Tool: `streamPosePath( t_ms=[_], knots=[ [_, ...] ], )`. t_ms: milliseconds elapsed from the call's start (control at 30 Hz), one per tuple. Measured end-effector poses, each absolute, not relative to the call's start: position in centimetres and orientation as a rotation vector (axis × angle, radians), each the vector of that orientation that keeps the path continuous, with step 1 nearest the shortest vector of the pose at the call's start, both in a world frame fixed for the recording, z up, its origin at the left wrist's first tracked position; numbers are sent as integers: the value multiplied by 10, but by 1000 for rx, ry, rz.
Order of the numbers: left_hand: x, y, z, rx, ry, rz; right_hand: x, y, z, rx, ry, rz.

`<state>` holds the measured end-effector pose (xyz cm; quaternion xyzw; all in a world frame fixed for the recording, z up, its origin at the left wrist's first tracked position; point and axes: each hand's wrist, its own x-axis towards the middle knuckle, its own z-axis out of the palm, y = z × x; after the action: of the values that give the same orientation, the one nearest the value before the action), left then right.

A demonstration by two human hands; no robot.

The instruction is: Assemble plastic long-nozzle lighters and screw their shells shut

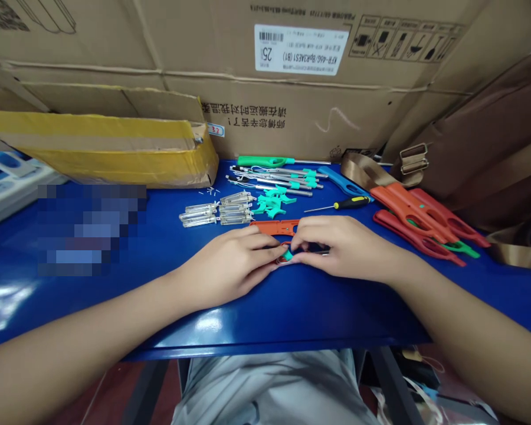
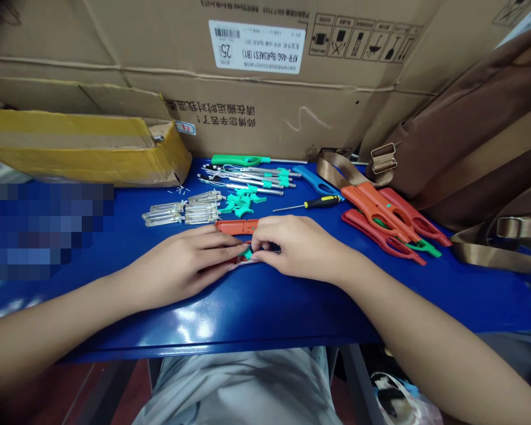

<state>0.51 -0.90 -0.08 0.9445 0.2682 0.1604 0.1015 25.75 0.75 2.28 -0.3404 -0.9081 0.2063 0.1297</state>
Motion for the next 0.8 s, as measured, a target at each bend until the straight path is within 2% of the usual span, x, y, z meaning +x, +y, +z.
streamPosePath(
  t_ms=[133,333,467,633,800],
  knots=[
    [5,-8,-2,2786,776,503,259,5,26,-835,-2752,522],
    [1,-1,1,2678,752,626,257,4,25,-870,-2792,541],
    [-10,12,10,2622,989,754,257,4,25,-877,-2762,597],
    [-28,30,14,2659,1352,594,256,0,26,-899,-2716,640],
    [-32,34,9,2592,1438,498,254,-1,27,-904,-2654,809]
  ],
)
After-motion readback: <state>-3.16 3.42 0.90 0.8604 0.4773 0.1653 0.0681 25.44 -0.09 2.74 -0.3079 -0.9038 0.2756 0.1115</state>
